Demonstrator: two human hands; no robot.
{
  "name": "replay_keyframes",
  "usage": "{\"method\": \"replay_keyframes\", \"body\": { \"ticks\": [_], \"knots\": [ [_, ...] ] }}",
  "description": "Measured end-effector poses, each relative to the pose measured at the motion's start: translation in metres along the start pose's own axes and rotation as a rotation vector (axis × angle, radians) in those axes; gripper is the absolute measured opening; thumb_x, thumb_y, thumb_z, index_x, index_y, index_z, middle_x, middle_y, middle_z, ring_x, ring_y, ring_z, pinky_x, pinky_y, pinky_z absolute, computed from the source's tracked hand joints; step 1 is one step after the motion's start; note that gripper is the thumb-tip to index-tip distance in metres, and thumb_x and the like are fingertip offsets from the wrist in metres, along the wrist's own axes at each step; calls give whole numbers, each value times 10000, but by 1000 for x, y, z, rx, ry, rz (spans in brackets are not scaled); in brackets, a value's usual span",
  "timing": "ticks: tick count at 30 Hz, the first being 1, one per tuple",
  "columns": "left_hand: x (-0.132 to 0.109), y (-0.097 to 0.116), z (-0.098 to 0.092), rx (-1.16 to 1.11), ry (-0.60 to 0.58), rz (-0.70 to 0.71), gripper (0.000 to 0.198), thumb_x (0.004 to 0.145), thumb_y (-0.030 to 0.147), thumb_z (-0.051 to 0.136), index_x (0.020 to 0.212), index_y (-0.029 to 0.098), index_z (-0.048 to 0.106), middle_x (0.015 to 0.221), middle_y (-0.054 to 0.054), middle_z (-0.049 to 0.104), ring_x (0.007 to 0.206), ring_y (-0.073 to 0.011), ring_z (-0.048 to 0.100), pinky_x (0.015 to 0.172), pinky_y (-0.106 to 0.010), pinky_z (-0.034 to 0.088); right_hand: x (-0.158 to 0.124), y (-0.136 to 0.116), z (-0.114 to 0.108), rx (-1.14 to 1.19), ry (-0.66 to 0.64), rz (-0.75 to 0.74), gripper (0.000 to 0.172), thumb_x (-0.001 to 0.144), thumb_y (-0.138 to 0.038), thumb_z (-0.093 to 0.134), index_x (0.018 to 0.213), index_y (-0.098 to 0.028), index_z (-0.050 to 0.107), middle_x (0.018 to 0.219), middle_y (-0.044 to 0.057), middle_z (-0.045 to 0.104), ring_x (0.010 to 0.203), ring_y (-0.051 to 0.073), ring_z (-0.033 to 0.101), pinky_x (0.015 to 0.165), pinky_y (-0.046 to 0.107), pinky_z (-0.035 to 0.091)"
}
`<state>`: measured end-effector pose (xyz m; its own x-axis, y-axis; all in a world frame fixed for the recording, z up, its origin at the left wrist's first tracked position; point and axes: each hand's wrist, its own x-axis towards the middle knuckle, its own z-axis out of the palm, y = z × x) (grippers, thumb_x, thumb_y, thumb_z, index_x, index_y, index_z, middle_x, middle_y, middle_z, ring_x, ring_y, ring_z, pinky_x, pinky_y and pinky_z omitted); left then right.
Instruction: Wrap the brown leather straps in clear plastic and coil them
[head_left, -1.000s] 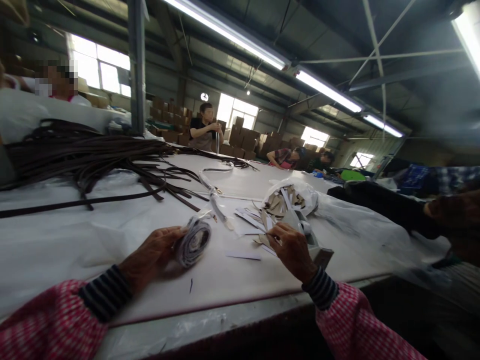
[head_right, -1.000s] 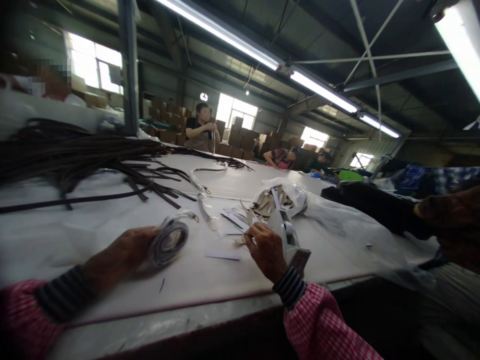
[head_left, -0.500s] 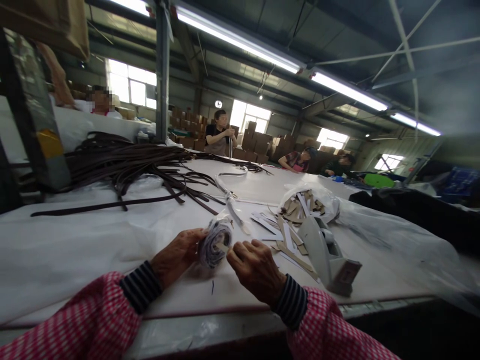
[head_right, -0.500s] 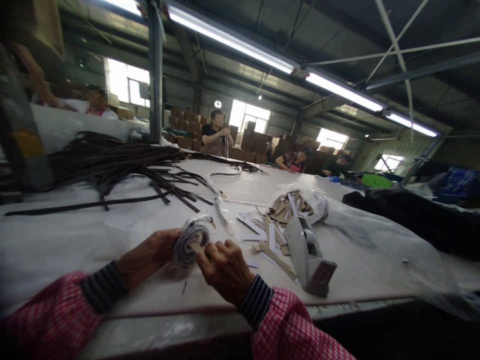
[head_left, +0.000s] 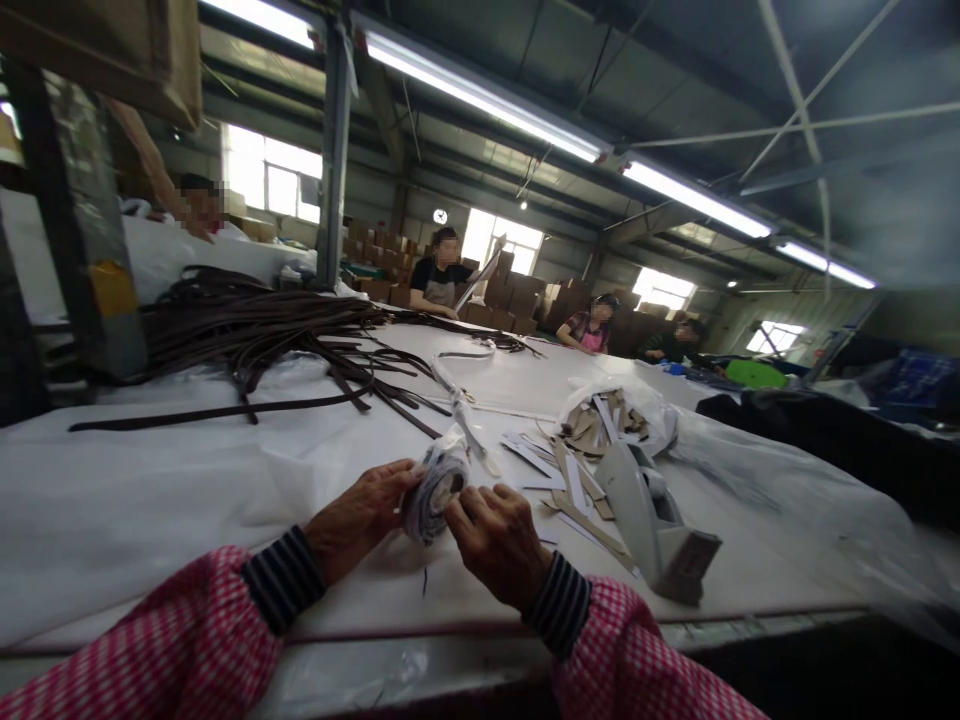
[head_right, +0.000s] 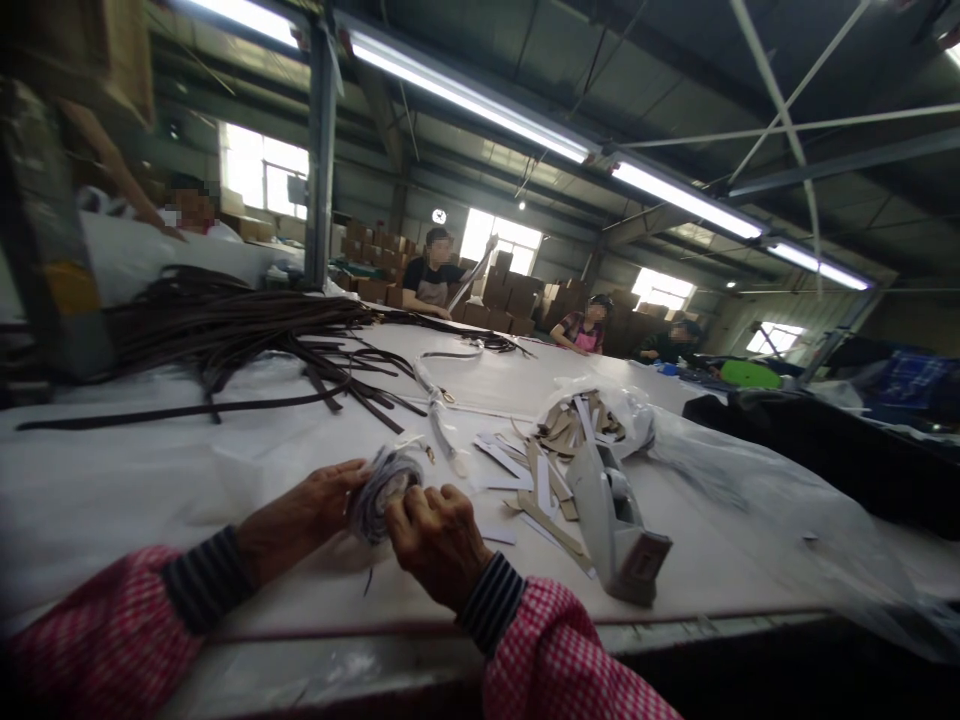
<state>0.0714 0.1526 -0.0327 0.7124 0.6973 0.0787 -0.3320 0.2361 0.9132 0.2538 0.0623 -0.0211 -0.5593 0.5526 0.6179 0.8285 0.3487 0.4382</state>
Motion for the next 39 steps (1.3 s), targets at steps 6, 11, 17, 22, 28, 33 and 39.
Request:
{"method": "replay_keyframes", "body": {
  "ticks": [6, 11, 17, 22, 28, 33, 39],
  "knots": [
    [1, 0, -1, -19, -3, -37, 257, 875, 409, 777, 906, 180, 665, 846, -3, 607, 755, -125, 537, 716, -230, 467, 12, 1, 16, 32, 23, 19, 218, 1009, -86, 457, 842, -205, 530, 756, 20, 590, 645, 203, 504, 605, 367, 262],
    [-1, 3, -1, 89, 58, -23, 347, 832, 464, 799, 833, 169, 616, 785, 12, 580, 716, -125, 515, 691, -236, 455, 12, 7, 19, 61, 69, -12, 260, 1038, -95, 416, 827, -203, 523, 746, 15, 585, 625, 186, 481, 607, 355, 269],
    [1, -1, -1, 169, 44, -39, 386, 796, 482, 805, 782, 171, 577, 725, 34, 536, 664, -118, 471, 644, -234, 401, 3, 9, 16, 101, 103, -59, 322, 1068, -103, 358, 820, -190, 545, 739, 22, 583, 635, 181, 478, 598, 353, 278],
    [1, 4, 0, 380, 114, 56, 407, 782, 486, 780, 674, 174, 542, 646, 45, 460, 621, -121, 391, 584, -244, 314, -4, 5, 10, 116, 75, -39, 285, 1077, -111, 349, 1000, -132, 622, 809, 47, 632, 684, 188, 524, 602, 349, 334],
    [-7, 14, 12, 800, 73, 150, 432, 891, 545, 654, 689, 194, 501, 658, 43, 429, 635, -139, 399, 588, -280, 303, -13, 4, -1, 138, 95, -89, 181, 1032, -90, 493, 984, -143, 659, 904, 57, 680, 778, 188, 568, 606, 352, 353],
    [-15, 15, 16, 1309, 78, 443, 256, 967, 382, 612, 801, 194, 559, 860, -17, 579, 856, -216, 512, 776, -351, 374, -19, 0, -9, 205, 175, -59, 104, 1009, -100, 573, 1001, -151, 664, 1177, 99, 683, 1109, 230, 587, 784, 343, 466],
    [-12, -2, 15, 1794, -72, 512, 97, 932, 200, 604, 836, 187, 599, 1000, -92, 648, 945, -273, 529, 821, -419, 382, -24, -9, -2, 230, 6, -102, 223, 1041, -128, 519, 857, -161, 640, 1012, 85, 677, 949, 196, 602, 725, 316, 482]
  ]
}}
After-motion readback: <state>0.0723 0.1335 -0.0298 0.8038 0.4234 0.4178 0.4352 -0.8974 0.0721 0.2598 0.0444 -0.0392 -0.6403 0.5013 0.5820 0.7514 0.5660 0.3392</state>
